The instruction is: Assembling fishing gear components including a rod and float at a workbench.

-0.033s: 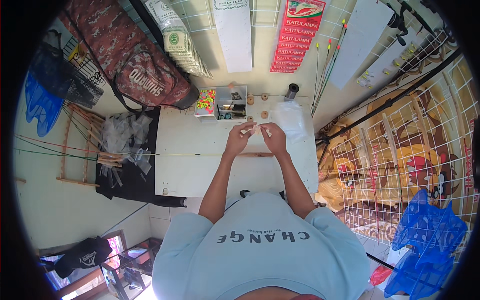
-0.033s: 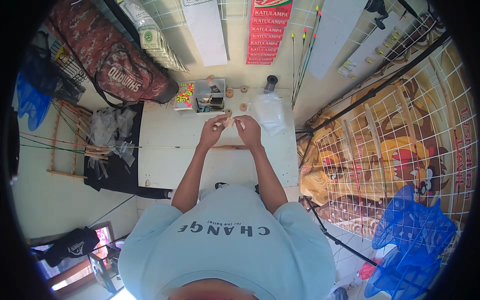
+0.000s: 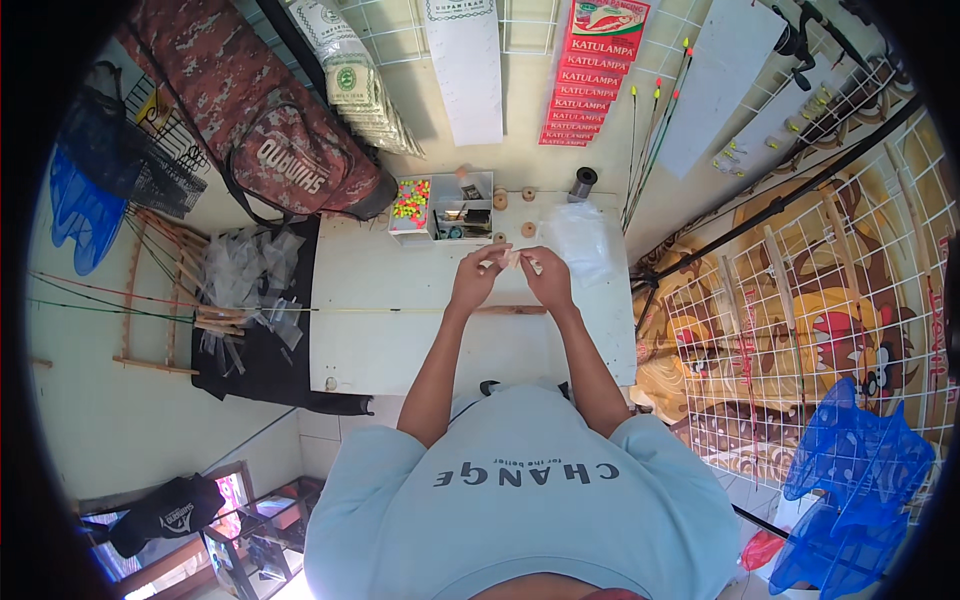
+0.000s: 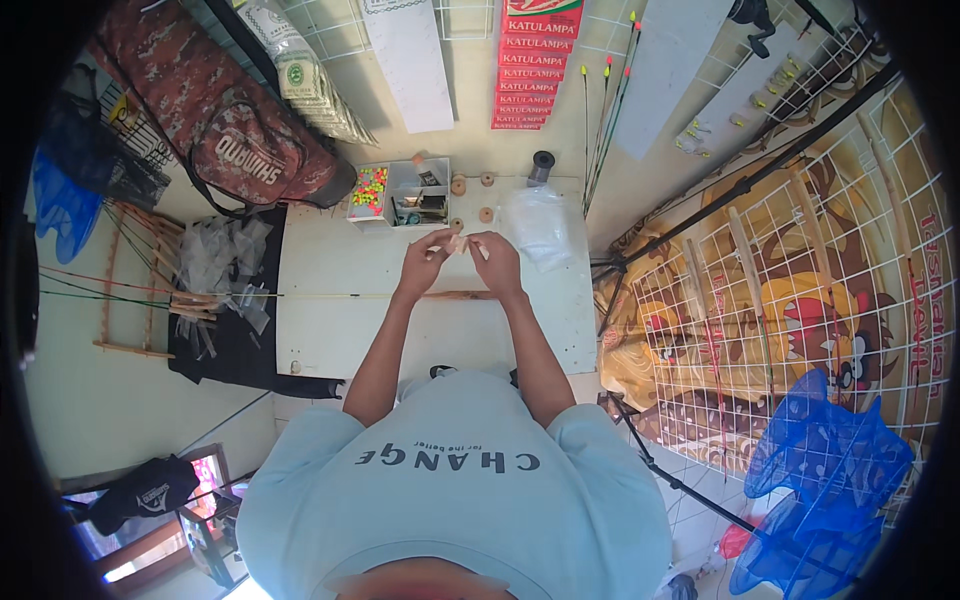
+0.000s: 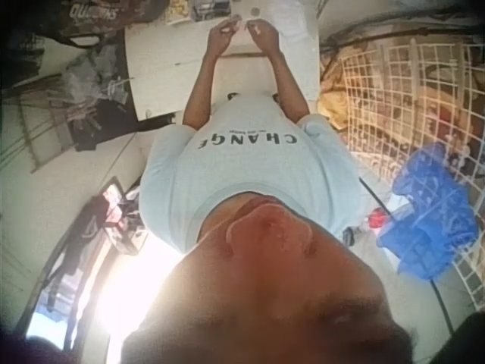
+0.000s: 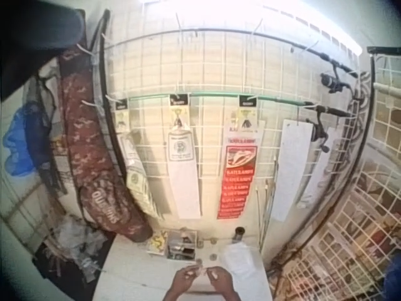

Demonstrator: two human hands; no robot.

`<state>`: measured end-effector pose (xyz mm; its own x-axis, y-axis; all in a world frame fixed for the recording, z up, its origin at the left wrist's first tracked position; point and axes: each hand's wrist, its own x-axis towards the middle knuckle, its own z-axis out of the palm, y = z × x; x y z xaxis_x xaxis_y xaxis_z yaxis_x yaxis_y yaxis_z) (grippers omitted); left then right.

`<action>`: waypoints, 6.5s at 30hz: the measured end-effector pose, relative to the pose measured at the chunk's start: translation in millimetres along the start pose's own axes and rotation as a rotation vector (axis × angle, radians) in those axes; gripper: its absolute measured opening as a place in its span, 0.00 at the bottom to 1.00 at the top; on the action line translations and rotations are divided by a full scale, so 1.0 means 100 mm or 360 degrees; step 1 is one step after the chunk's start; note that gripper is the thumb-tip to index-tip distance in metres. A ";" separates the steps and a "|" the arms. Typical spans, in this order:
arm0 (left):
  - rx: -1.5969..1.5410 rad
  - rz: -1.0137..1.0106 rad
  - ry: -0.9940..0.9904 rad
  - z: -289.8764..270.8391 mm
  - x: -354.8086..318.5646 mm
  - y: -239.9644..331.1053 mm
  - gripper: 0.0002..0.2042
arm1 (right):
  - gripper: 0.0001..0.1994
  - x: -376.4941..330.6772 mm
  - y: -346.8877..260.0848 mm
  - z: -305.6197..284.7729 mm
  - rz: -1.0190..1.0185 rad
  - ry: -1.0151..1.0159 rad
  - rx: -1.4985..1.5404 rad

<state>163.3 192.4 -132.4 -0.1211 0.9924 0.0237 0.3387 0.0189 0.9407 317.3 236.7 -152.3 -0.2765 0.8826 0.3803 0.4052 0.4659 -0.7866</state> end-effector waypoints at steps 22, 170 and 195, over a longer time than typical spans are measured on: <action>0.0465 0.0201 0.0618 0.05 -0.01 -0.14 0.19 | 0.04 -0.01 0.03 0.21 0.0500 -0.0293 0.1156; 0.1176 0.0043 -0.0355 0.38 0.08 -0.81 0.08 | 0.20 -0.40 0.96 -0.20 -0.0034 -0.0586 -0.0245; 0.1232 0.0132 -0.0282 0.37 0.05 -0.96 0.09 | 0.17 -0.46 0.90 -0.15 -0.0169 -0.0570 -0.0384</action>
<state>164.7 199.7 -235.2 0.0613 0.9976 -0.0321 0.8998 -0.0413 0.4342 380.0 239.4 -233.3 -0.5950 0.7710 0.2270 0.5380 0.5919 -0.6001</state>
